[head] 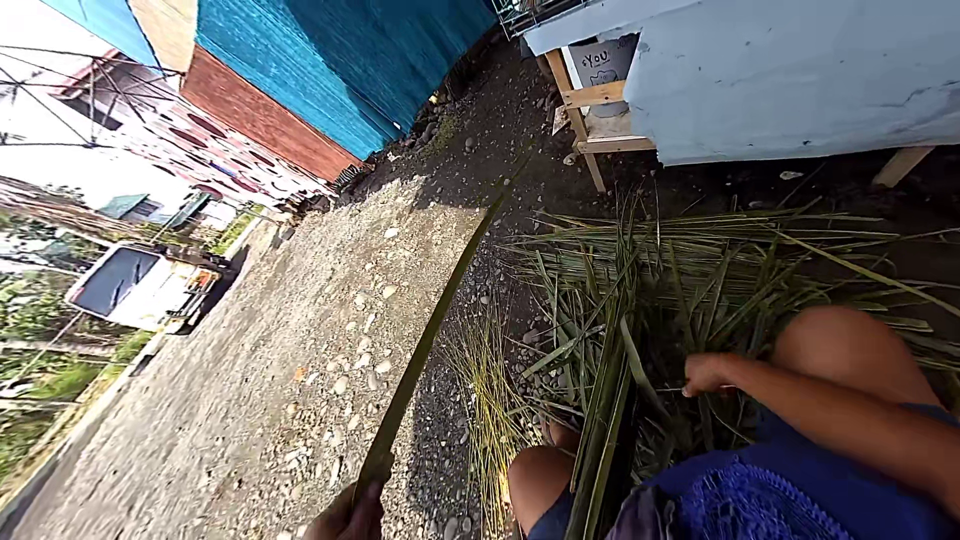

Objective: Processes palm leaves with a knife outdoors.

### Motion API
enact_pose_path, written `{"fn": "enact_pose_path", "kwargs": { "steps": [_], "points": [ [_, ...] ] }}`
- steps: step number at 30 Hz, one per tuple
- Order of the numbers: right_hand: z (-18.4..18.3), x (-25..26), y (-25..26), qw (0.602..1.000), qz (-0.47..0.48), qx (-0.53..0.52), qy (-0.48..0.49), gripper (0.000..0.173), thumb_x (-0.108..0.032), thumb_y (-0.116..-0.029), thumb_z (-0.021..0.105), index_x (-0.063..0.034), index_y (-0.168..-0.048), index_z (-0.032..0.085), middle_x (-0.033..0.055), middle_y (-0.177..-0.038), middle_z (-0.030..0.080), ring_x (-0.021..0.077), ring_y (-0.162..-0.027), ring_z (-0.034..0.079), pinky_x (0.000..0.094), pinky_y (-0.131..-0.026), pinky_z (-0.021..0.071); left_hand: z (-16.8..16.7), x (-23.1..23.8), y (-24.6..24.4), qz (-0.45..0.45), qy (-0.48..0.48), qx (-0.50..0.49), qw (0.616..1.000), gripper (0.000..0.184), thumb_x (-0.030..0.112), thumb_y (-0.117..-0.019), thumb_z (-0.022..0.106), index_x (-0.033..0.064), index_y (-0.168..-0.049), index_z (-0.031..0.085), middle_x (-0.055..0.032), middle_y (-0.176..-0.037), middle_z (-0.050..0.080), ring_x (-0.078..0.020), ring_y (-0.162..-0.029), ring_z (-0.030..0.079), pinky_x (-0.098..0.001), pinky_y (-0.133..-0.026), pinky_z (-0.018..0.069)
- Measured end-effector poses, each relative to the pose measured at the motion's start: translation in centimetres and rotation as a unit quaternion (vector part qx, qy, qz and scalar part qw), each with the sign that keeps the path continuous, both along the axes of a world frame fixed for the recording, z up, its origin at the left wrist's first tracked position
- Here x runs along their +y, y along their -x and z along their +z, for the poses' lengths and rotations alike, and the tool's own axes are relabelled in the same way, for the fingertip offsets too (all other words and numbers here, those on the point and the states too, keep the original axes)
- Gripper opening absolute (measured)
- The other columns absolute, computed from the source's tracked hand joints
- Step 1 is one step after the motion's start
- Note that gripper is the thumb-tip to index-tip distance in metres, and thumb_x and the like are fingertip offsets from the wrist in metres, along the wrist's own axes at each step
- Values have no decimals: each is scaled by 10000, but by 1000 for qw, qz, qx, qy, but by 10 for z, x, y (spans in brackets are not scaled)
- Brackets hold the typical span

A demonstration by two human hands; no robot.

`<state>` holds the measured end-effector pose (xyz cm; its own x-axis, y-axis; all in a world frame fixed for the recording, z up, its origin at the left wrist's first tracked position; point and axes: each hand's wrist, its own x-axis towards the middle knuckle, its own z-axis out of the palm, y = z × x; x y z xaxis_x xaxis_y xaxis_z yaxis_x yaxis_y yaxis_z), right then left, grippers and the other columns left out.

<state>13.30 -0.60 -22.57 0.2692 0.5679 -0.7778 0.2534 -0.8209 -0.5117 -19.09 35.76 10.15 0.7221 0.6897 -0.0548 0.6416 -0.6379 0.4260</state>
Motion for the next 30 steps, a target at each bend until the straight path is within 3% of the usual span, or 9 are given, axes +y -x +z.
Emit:
{"fn": "enact_pose_path", "kwargs": {
  "steps": [1,4,10,13,16,20,24,27,30],
  "points": [
    [10,-1,-1,997,69,-29,0,502,-348,-1024,635,138,-1147,659,326,-1195,638,443,-1154,613,631,-993,445,-11,-4,-8,-5,8,4,1000,319,236,-1054,500,-21,-1142,668,25,-670,603,-50,-521,558,-265,-536,517],
    [40,-12,-5,986,140,-88,14,478,-336,-977,701,117,-1127,673,330,-1193,640,478,-1172,602,663,-979,444,-36,-21,-37,6,18,36,999,283,187,-1066,512,-26,-1102,694,-50,-690,628,-124,-540,581,-338,-569,532],
    [120,-43,-8,980,-18,-199,11,391,-301,-963,700,51,-1130,672,297,-1162,657,494,-1144,615,706,-919,464,-71,-64,-97,-28,44,96,994,290,202,-1084,502,-11,-1084,698,-88,-767,672,-175,-622,648,-391,-658,575],
    [147,-47,-5,969,-78,-182,-148,387,-313,-1000,682,-5,-1234,670,244,-1164,668,412,-1119,628,626,-965,466,-85,-90,-122,-74,64,116,988,302,217,-1086,498,-11,-1073,695,-99,-788,685,-192,-654,666,-412,-691,580],
    [153,-35,18,910,-160,-40,-380,474,-168,-990,693,11,-1413,575,209,-1259,666,263,-1123,660,430,-1026,501,-100,-114,-143,-126,92,97,983,300,215,-1080,503,-12,-1064,698,-86,-764,677,-180,-642,664,-403,-680,585],
    [150,-11,58,858,-207,117,-455,666,-142,-977,692,-42,-1561,389,125,-1124,690,59,-804,605,235,-738,499,-110,-152,-166,-170,119,98,973,291,221,-1085,501,-1,-1093,690,-71,-768,674,-159,-635,666,-371,-672,592],
    [149,-3,75,836,-259,203,-440,732,-146,-975,694,-116,-1605,322,51,-902,646,44,-586,470,213,-526,386,-111,-187,-177,-200,10,105,974,252,146,-1033,518,-11,-973,706,-145,-861,700,-276,-828,701,-486,-816,560],
    [151,-4,77,806,-302,255,-441,720,-114,-996,650,-159,-1618,291,16,-795,585,50,-516,429,211,-474,372,-111,-207,-180,-203,-56,130,969,278,144,-1064,484,2,-1144,710,-190,-1110,707,-325,-1054,698,-493,-958,543],
    [152,-3,79,784,-345,266,-443,616,-125,-1023,609,-133,-1583,354,-4,-744,541,51,-488,408,210,-449,364,-114,-222,-182,-196,-78,160,964,320,159,-1086,459,54,-1303,670,-191,-1234,679,-331,-1111,690,-477,-971,548]
  ]
}}
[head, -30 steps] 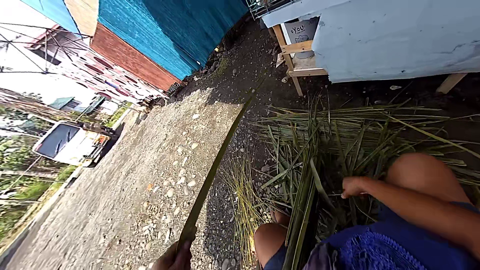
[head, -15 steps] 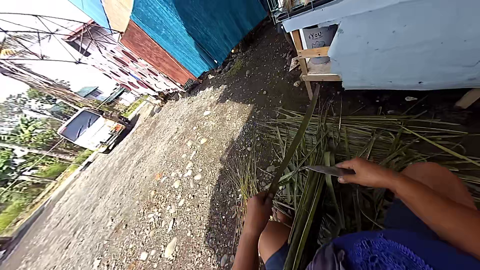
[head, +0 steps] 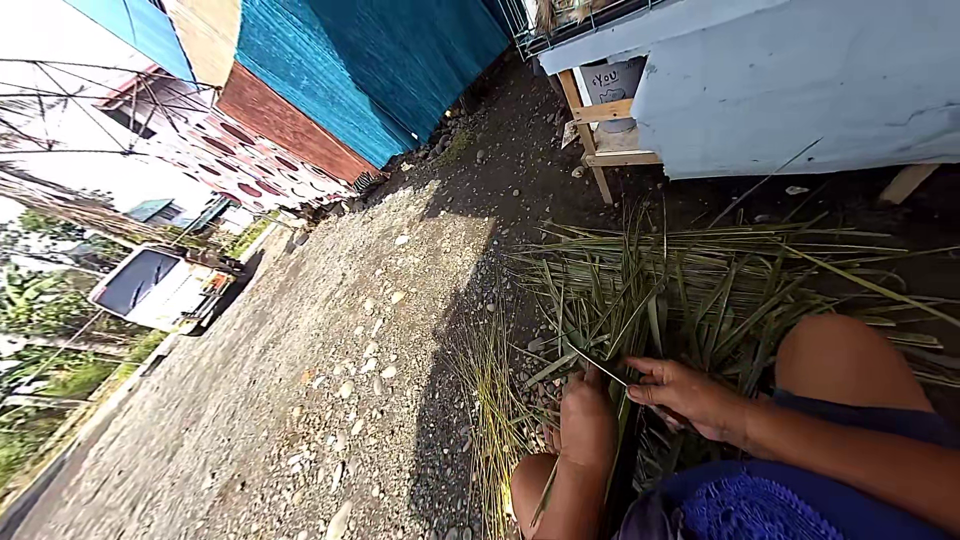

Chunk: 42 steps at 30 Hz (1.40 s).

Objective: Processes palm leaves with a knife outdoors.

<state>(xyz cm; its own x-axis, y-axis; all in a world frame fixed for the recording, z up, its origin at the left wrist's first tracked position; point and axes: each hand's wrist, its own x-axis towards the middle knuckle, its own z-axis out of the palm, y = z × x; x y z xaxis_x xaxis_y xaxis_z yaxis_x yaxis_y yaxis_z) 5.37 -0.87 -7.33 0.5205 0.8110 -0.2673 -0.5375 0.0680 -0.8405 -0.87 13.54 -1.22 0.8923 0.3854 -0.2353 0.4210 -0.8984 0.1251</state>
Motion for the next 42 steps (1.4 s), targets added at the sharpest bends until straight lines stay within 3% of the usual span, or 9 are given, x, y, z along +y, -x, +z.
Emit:
{"fn": "enact_pose_path", "kwargs": {
  "steps": [5,8,15,20,27,31,35,38,42],
  "points": [
    [1,7,-4,992,-111,14,62,270,-137,-1011,653,-36,-1261,642,18,-817,621,41,-519,452,198,-458,370,-2,-23,-1,0,4,30,1000,397,100,-1077,441,75,-1451,573,-210,-1320,643,-342,-1143,682,-465,-980,550],
    [-2,10,-5,988,-139,4,72,117,-114,-984,687,-32,-1067,680,17,-821,638,39,-545,483,197,-479,384,-3,-25,-1,-5,-3,28,1000,400,91,-1070,447,70,-1449,575,-208,-1312,650,-338,-1134,688,-460,-980,550],
    [1,20,-2,979,-194,-1,62,152,-90,-947,731,-33,-1085,703,26,-917,687,38,-693,583,204,-588,459,-4,-21,3,-17,-17,-24,999,384,52,-1045,473,33,-1402,613,-203,-1251,685,-336,-1098,706,-456,-955,564],
    [-4,26,-4,971,-237,-15,12,101,-48,-928,733,-23,-1022,706,7,-859,692,17,-676,583,182,-585,455,-11,-16,8,-50,-23,-90,994,373,23,-1019,507,5,-1368,637,-232,-1152,708,-361,-1025,723,-480,-912,580],
    [-2,30,-6,961,-274,-37,-6,113,-16,-907,741,-6,-1015,708,30,-896,717,38,-795,657,201,-725,537,-7,-21,8,-51,-33,-121,991,370,1,-1001,517,-10,-1346,650,-235,-1104,717,-363,-976,733,-478,-872,592],
    [-10,31,-23,932,-357,-63,1,122,47,-887,718,13,-1003,703,40,-894,724,38,-831,679,207,-796,565,-11,-27,13,-61,-31,-133,989,374,-6,-987,527,4,-1334,666,-238,-1096,718,-364,-940,739,-478,-824,604],
    [-10,23,-38,938,-345,-23,12,73,30,-920,685,-19,-973,696,10,-839,697,26,-700,617,192,-627,501,-18,-24,18,-95,-35,-179,979,365,-26,-954,555,-13,-1293,689,-232,-1015,727,-349,-855,748,-475,-760,616],
    [-17,18,-55,928,-369,44,17,50,10,-944,637,-37,-960,643,15,-750,604,60,-527,485,214,-469,403,-21,-14,28,-128,-50,-202,970,352,-32,-926,571,-22,-1248,712,-213,-941,727,-333,-794,747,-463,-708,621],
    [-30,3,-83,911,-404,73,22,45,-12,-962,632,-50,-982,644,10,-733,584,65,-480,449,210,-435,396,-18,3,52,-145,-53,-182,971,356,-19,-920,578,-8,-1247,717,-196,-910,725,-321,-774,739,-460,-707,618]
  ]
}}
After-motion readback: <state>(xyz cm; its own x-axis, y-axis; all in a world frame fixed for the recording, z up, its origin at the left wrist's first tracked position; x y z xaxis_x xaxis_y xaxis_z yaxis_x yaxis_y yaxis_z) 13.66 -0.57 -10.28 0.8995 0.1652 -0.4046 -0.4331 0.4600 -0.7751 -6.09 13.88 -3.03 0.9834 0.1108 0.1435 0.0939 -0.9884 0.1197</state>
